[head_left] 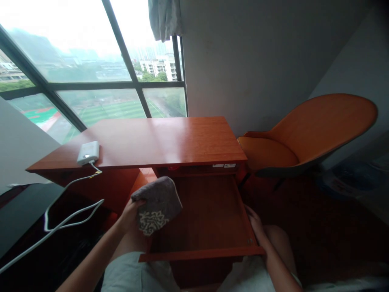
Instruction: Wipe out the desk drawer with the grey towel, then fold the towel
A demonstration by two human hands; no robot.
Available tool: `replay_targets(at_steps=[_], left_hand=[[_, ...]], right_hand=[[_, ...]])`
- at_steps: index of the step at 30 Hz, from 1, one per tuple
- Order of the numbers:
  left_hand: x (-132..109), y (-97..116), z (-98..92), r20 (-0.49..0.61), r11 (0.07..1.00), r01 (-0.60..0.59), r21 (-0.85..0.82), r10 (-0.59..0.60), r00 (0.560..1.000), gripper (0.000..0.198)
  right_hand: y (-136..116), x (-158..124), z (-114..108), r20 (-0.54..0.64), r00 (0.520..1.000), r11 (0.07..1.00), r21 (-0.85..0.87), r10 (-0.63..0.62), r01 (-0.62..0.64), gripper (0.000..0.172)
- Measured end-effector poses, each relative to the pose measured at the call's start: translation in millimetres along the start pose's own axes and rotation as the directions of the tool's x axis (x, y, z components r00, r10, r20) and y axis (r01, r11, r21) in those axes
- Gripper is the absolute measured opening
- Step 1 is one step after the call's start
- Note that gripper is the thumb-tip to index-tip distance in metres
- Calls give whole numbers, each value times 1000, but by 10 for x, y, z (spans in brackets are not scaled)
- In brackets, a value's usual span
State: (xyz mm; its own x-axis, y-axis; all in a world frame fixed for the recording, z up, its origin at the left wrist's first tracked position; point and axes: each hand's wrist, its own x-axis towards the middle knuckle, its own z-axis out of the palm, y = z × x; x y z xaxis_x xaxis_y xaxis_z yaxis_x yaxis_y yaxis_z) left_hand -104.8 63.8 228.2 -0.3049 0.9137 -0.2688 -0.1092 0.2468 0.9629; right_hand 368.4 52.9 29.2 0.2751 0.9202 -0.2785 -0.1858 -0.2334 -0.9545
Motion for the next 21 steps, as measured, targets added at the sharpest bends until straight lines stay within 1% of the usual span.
replay_targets(at_steps=[2,3,5,6,8,11,13,15,17,21], left_hand=[[127,85,-147,-96,991,-74,-112,64,993,45],[175,102,-211,-138,984,-120,-130,102,985,46],[236,72,-292,-219,977,-188,-104,162,962,43],[249,28,-298,-241,978,-200,-65,179,954,40],[244,-96,-223,-211,985,-161,67,172,962,36],[188,-288,55,-108,963,-72,258,103,989,33],[148,-373,252,-76,954,-50,295,76,994,33],[119,-417,375,-60,955,-40,295,60,996,34],[95,-429,396,-52,954,-24,299,41,998,35],[14,-424,236,-65,958,22,285,-4,998,35]], right_hand=[[2,-2,-1,-1,1000,1000,8,1,-1,36],[0,-4,-2,-3,1000,1000,12,7,-7,37],[-8,-9,-3,-9,1000,1000,13,21,-21,36],[-15,-11,-3,-10,1000,1000,8,23,-23,37],[-33,-16,-1,-15,1000,1000,-6,18,-18,36],[-66,-33,12,-23,1000,1000,-12,19,-19,35],[-85,-52,25,-19,999,1000,-9,26,-26,35],[-94,-67,36,-14,999,1000,4,30,-30,36],[-85,-71,37,-18,999,999,15,31,-31,37],[-30,-39,5,-42,998,999,-6,39,-39,39]])
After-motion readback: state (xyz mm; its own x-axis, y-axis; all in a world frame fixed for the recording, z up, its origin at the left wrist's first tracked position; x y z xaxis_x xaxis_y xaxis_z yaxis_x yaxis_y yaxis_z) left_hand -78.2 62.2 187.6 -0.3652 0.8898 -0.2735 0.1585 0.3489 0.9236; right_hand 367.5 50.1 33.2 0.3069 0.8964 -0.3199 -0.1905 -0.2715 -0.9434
